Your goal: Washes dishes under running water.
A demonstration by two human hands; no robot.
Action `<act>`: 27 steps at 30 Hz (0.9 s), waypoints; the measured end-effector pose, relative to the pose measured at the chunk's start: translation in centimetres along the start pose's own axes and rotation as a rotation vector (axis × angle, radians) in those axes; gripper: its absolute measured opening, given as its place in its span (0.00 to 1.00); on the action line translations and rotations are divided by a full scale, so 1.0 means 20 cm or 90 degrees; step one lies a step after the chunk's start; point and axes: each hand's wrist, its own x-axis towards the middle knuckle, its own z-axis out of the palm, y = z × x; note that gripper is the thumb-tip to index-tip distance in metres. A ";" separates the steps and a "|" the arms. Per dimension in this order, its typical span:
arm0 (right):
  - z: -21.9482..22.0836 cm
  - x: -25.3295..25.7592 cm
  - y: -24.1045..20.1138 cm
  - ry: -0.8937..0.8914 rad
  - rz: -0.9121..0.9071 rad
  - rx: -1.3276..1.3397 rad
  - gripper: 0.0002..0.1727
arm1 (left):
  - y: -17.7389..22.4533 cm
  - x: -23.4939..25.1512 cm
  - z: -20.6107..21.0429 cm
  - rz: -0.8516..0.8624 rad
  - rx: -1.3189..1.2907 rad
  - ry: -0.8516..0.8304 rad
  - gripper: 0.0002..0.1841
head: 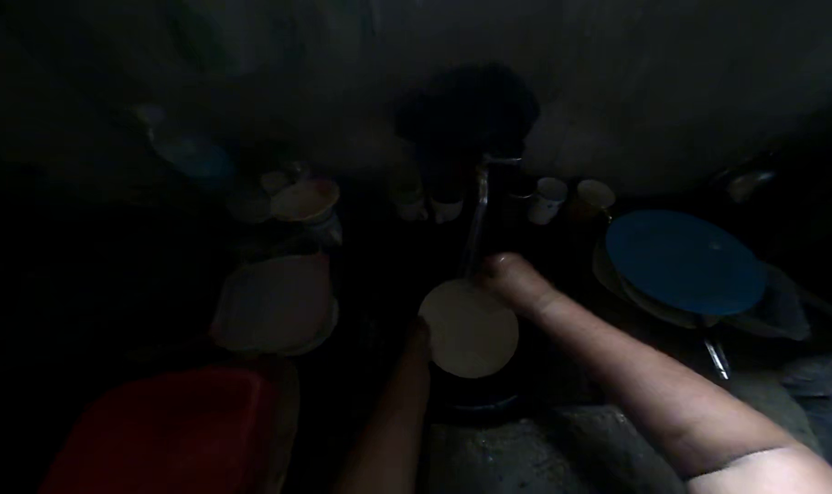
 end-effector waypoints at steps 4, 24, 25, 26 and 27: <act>-0.09 -0.01 0.14 -0.016 -0.022 -0.012 0.15 | 0.05 -0.06 -0.01 -0.028 0.030 -0.014 0.22; 0.93 0.02 0.13 -0.180 -0.134 -0.005 0.36 | 0.05 -0.02 -0.01 0.076 0.148 -0.001 0.27; 0.89 -0.05 0.14 -0.225 -0.134 -0.002 0.35 | 0.03 0.00 -0.01 0.078 0.167 0.009 0.27; 0.84 -0.10 0.18 -0.251 -0.123 -0.008 0.36 | 0.01 0.00 0.00 0.068 0.108 0.034 0.25; 0.78 -0.12 0.23 -0.265 -0.093 -0.024 0.36 | 0.02 0.01 0.01 0.055 0.051 0.057 0.25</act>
